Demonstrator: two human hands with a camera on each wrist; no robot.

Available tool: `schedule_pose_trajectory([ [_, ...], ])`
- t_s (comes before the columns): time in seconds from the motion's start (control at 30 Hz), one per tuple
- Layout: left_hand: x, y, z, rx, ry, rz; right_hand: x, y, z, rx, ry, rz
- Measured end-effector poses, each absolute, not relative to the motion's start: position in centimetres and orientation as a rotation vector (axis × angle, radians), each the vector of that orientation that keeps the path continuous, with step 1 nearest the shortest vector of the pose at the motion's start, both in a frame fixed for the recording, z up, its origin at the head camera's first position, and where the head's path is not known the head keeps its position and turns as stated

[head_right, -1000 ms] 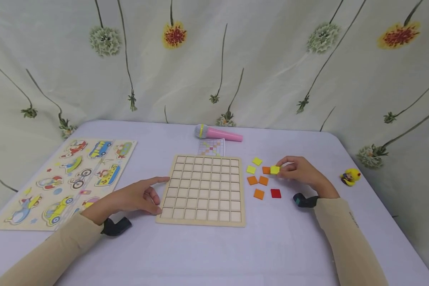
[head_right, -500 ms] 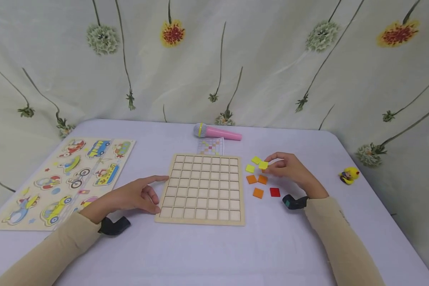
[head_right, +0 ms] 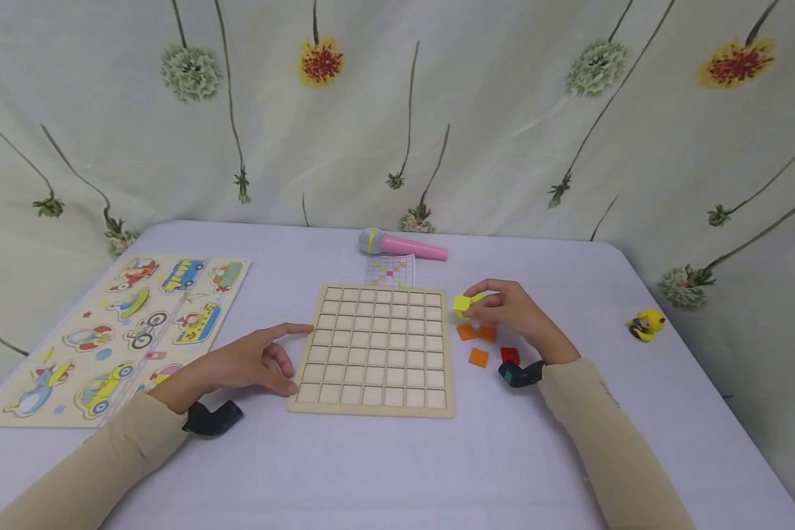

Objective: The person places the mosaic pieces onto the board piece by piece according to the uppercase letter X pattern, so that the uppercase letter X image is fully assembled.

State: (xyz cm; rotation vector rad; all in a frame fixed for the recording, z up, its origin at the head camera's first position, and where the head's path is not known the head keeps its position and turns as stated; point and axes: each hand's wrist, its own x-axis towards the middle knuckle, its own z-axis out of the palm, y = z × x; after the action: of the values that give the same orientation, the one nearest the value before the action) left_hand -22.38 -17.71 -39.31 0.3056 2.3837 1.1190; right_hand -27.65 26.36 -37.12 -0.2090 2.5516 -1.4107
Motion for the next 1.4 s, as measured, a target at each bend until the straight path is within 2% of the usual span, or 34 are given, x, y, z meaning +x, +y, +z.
schedule_pose_trajectory([
  [0.83,-22.3,-17.8,-39.3,0.335,2.393,1.109,-29.6,19.4,-37.3,-0.215,2.328,-1.554],
  [1.4,-22.6,-17.8,-39.6,0.304,2.394,1.114,-30.4,15.4,-37.3,-0.368,2.284,-1.554],
])
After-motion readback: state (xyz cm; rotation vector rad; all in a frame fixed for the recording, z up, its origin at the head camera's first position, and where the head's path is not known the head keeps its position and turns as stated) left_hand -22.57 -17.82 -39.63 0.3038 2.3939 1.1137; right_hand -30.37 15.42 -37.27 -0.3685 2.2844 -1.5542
